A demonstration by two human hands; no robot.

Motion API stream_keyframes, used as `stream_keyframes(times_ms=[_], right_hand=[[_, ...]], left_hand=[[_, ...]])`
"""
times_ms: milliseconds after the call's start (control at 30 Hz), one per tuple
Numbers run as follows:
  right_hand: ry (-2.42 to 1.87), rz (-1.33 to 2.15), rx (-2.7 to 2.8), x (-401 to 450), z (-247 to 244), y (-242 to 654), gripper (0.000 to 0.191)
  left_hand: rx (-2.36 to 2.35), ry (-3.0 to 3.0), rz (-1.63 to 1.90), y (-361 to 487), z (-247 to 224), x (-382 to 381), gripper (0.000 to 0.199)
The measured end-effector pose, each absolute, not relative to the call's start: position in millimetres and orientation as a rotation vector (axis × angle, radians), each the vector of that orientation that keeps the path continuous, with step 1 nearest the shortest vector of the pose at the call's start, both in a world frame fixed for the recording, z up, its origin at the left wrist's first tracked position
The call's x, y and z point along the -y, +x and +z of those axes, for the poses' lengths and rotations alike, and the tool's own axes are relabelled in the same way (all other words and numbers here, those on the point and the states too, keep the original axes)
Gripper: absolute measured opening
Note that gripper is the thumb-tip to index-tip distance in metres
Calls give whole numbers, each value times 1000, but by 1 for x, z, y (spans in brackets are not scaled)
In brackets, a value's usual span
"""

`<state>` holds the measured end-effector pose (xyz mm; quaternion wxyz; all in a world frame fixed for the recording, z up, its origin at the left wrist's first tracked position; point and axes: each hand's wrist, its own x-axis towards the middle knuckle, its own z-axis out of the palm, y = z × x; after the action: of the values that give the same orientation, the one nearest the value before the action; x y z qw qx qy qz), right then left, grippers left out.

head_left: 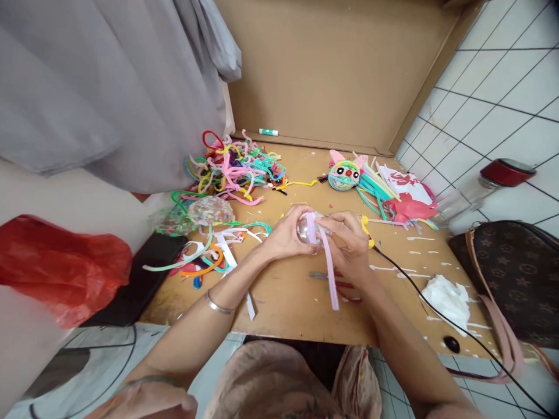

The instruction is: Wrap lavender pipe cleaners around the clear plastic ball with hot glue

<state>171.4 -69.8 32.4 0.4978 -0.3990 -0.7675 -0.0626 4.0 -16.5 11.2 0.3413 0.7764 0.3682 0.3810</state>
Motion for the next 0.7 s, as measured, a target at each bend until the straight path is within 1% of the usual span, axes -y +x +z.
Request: stream_keyframes(times_ms=[67,167,267,367,500,700], right_hand=[[-944,-113,1841,69,33,173,21],[-919,43,1770,68,34,176,18],[-963,203,1690,68,33,178,15],[-1001,292,1644,68,32,178,13],[-990,308,1648,70,32,176,12],[-976,190,1683,69,32,175,9]], left_hand=[[-944,2036,994,4,11,17,72],[-948,2027,975,4,10,17,73],[-946,2014,964,3,9,17,75],[-940,2009,959,3,10,17,74],[-953,1996,945,4,15,18,73],[-925,1972,977,5,13,17,74]])
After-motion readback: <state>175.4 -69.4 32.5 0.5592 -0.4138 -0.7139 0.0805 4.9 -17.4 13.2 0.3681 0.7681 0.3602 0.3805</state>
